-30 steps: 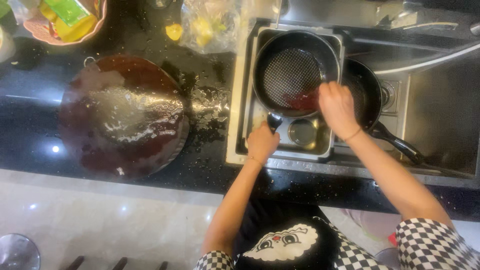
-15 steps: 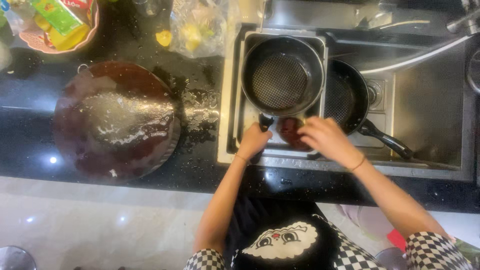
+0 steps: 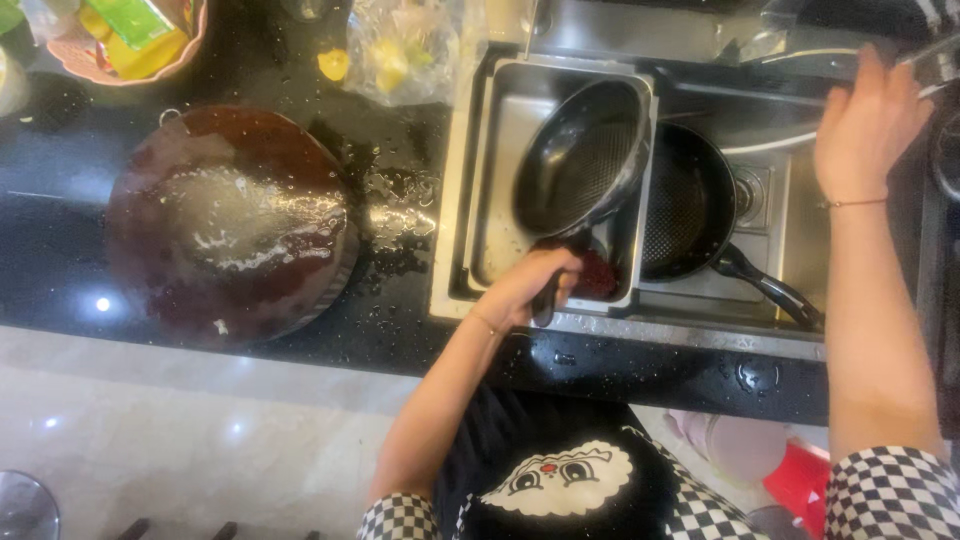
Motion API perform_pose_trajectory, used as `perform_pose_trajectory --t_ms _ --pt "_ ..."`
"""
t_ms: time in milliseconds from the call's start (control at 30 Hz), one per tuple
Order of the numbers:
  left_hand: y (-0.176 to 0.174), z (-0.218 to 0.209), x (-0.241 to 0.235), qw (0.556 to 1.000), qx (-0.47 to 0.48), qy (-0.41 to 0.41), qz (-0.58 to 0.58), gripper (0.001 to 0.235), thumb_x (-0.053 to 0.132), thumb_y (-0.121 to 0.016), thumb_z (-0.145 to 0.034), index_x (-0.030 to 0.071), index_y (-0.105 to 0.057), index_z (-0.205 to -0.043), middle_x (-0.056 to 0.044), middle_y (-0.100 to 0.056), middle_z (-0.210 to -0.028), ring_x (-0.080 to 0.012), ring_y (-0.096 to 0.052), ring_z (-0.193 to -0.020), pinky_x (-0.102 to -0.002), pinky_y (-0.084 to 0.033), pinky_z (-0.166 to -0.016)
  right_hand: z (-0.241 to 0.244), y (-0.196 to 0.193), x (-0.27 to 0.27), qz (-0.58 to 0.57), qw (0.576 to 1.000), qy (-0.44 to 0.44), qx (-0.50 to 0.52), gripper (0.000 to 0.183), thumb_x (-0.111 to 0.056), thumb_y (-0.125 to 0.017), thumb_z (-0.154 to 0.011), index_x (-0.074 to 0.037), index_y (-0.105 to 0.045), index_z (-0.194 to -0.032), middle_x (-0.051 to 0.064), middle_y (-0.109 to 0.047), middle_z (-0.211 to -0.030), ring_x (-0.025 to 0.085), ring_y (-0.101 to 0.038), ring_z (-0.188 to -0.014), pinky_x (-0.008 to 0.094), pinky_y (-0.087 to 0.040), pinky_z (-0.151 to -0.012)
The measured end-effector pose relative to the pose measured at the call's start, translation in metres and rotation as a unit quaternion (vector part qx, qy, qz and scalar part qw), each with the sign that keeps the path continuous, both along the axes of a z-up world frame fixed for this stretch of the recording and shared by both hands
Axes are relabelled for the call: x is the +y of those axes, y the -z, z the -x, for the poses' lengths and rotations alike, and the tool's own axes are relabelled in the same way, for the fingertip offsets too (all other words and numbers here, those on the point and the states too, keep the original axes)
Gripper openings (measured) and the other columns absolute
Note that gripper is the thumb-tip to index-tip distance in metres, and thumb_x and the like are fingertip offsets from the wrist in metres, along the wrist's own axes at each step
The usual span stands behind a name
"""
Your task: The person washes two non-stick frying pans in a kitchen sink. They rinse the pans under running water, scrub the interior surfaces with a red scouring pad, and rinse again to remove residue. The pans are handled one at a time and remain in the sink area throughout the task.
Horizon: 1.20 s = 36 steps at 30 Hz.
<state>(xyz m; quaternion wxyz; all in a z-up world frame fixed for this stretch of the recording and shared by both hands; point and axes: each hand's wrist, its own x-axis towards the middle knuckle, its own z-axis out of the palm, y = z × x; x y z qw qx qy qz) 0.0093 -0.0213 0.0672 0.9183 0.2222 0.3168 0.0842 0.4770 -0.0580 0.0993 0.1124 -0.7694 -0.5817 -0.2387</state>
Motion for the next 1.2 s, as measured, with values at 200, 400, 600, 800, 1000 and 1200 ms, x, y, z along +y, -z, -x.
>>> perform_pose_trajectory --t_ms 200,400,600,800,1000,1200 --pt "-0.024 -0.029 0.012 0.984 -0.159 0.0 0.08 0.007 0.013 -0.057 -0.099 0.012 -0.054 -0.093 0.006 -0.051 -0.066 -0.0048 -0.047 -0.057 -0.022 -0.041 -0.052 -0.01 0.006 0.002 -0.011 0.999 -0.006 0.049 0.045 -0.003 -0.066 -0.09 -0.001 -0.061 -0.134 0.023 -0.06 -0.124 0.041 -0.057 -0.12 0.053 -0.041 -0.102" --pt "-0.034 -0.047 0.026 0.961 -0.247 0.008 0.121 0.012 0.016 -0.063 -0.101 0.008 -0.054 -0.097 0.005 -0.052 -0.07 -0.0052 -0.046 -0.058 -0.019 -0.043 -0.054 -0.015 0.008 0.001 -0.027 0.997 -0.025 0.064 0.039 0.001 -0.063 -0.088 -0.003 -0.062 -0.127 0.019 -0.06 -0.116 0.037 -0.059 -0.117 0.05 -0.042 -0.105" --pt "-0.046 -0.059 0.032 0.945 -0.278 0.018 0.17 0.016 0.019 -0.066 -0.099 0.008 -0.055 -0.094 0.006 -0.051 -0.071 -0.0054 -0.046 -0.057 -0.02 -0.049 -0.054 0.005 -0.005 -0.001 -0.012 0.996 -0.013 0.089 0.035 0.0 -0.064 -0.089 -0.005 -0.064 -0.124 0.015 -0.059 -0.107 0.035 -0.057 -0.105 0.046 -0.042 -0.098" --pt "-0.054 -0.058 0.037 0.948 -0.246 0.005 0.203 0.016 0.019 -0.064 -0.096 0.006 -0.056 -0.095 0.007 -0.049 -0.07 -0.0063 -0.046 -0.054 -0.023 -0.053 -0.055 0.073 -0.049 0.001 -0.05 0.995 -0.086 -0.01 0.036 -0.006 -0.075 -0.086 0.003 -0.068 -0.121 0.02 -0.059 -0.104 0.034 -0.059 -0.099 0.043 -0.044 -0.082" --pt "-0.062 -0.056 0.04 0.947 -0.238 0.014 0.216 0.017 0.021 -0.064 -0.096 0.005 -0.058 -0.098 0.007 -0.048 -0.068 -0.0073 -0.046 -0.052 -0.026 -0.054 -0.056 0.127 -0.077 0.071 0.106 0.841 -0.184 0.497 0.021 -0.004 -0.058 -0.106 -0.002 -0.07 -0.123 0.013 -0.07 -0.112 0.021 -0.067 -0.094 0.033 -0.055 -0.082" --pt "-0.06 -0.048 0.043 0.95 -0.242 0.003 0.197 0.018 0.022 -0.063 -0.097 0.005 -0.057 -0.096 0.007 -0.047 -0.067 -0.0078 -0.045 -0.052 -0.027 -0.053 -0.055 0.148 -0.088 0.138 0.228 0.62 -0.271 0.7 0.019 -0.003 -0.053 -0.104 0.004 -0.068 -0.113 0.017 -0.073 -0.111 0.023 -0.072 -0.103 0.032 -0.057 -0.09"
